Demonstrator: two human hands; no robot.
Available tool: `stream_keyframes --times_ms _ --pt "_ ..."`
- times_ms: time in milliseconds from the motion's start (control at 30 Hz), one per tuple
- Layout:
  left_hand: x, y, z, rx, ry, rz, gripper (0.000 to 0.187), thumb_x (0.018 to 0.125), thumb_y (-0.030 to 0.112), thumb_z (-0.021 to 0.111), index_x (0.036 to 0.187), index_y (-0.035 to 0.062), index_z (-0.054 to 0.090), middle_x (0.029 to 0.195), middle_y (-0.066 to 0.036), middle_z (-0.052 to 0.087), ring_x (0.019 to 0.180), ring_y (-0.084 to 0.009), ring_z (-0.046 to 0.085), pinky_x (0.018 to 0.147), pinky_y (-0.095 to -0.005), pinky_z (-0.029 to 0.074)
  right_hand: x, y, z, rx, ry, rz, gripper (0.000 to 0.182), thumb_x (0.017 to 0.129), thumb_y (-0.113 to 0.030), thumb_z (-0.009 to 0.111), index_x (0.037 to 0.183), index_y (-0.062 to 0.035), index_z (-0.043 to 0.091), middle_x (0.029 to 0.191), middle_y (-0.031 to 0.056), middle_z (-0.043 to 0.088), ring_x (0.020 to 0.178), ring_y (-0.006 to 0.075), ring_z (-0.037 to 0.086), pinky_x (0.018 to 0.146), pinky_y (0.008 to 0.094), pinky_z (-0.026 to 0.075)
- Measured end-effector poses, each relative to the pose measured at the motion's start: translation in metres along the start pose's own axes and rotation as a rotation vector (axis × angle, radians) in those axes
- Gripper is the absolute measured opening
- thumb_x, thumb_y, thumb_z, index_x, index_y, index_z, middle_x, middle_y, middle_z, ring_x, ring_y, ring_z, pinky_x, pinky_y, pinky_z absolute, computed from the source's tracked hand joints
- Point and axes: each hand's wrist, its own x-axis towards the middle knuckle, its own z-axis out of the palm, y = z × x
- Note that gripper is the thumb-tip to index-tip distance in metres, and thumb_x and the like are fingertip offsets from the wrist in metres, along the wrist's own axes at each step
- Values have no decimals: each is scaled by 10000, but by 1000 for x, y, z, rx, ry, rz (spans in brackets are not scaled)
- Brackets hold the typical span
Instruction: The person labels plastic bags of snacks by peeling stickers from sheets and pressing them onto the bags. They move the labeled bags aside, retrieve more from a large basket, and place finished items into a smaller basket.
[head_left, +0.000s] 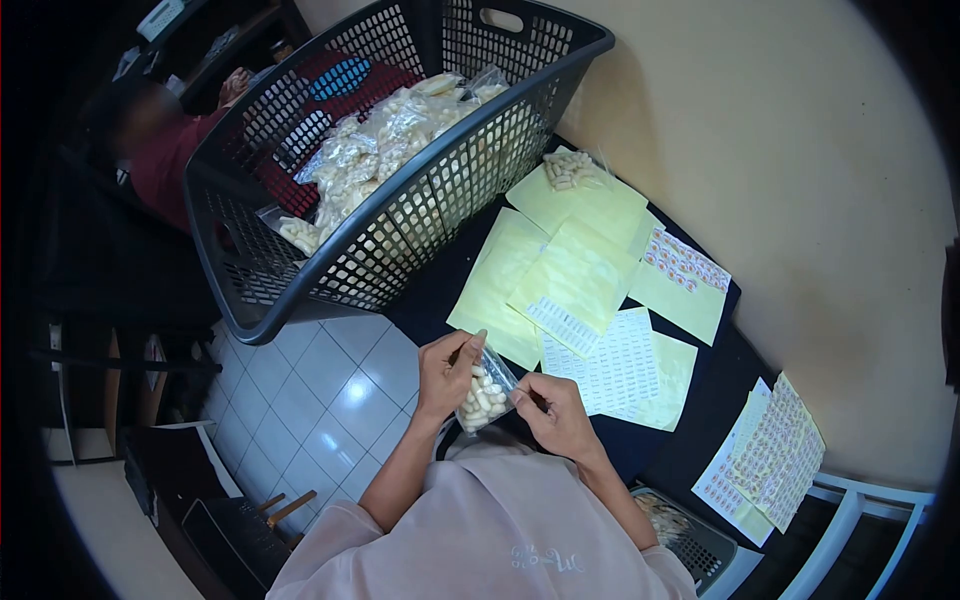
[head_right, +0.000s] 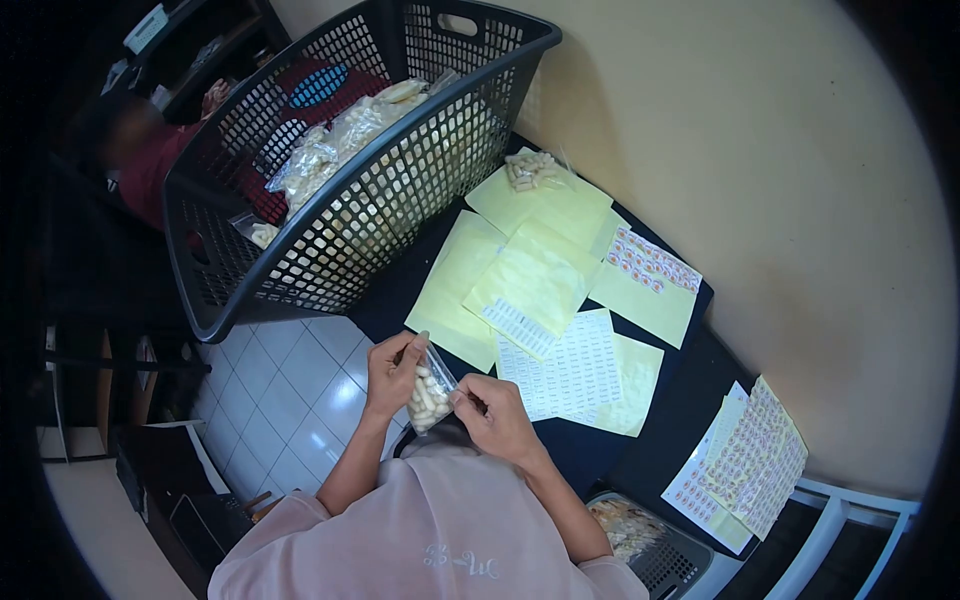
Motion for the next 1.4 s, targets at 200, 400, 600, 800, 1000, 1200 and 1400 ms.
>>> stream_keyframes --times_ms 200,400,600,800,1000,1200,1400 --pt "12 -11 16 -154 -82 -128 344 970 250 545 732 5 586 631 3 570 572 -39 463 511 -228 359 -8 16 -15 294 106 162 176 917 -69 550 775 30 576 624 28 556 578 75 527 537 223 415" --pt "19 -15 21 -520 -385 -357 144 958 152 558 954 9 570 805 -40 642 753 -54 590 663 -191 469 4 42 -64 294 284 88 182 916 -61 545 770 31 603 670 18 565 585 70 512 553 237 435" --pt "-3 -20 24 -590 -306 -508 111 998 199 486 966 93 492 789 33 469 703 -36 474 642 -184 440 41 109 -209 -311 1001 145 94 836 -68 662 898 2 666 717 61 616 582 121 598 556 251 494" --pt "-26 -26 6 -641 -514 -741 247 950 176 570 1144 50 481 1060 -69 545 937 -105 561 788 -249 495 50 179 -260 -850 866 172 191 773 -64 707 951 -9 670 847 127 665 706 202 667 673 309 526" --pt "-36 -29 -12 -761 -704 -750 375 919 77 598 1241 53 409 1131 -138 558 993 -179 599 833 -275 518 47 166 -249 -712 843 302 145 770 -82 710 892 -13 673 826 128 681 737 197 666 719 313 512" --pt "-10 -22 -13 -823 -479 -667 289 955 77 510 1228 91 416 1107 -108 565 989 -166 597 830 -294 514 40 147 -251 -692 685 370 161 772 -73 701 908 4 660 864 129 695 781 179 672 746 306 510" --pt "21 10 2 -824 -335 -528 256 960 84 498 1208 87 434 1058 -89 579 953 -149 593 830 -263 483 34 142 -255 -444 696 303 159 812 -68 682 929 30 638 940 106 687 822 161 656 685 280 520"
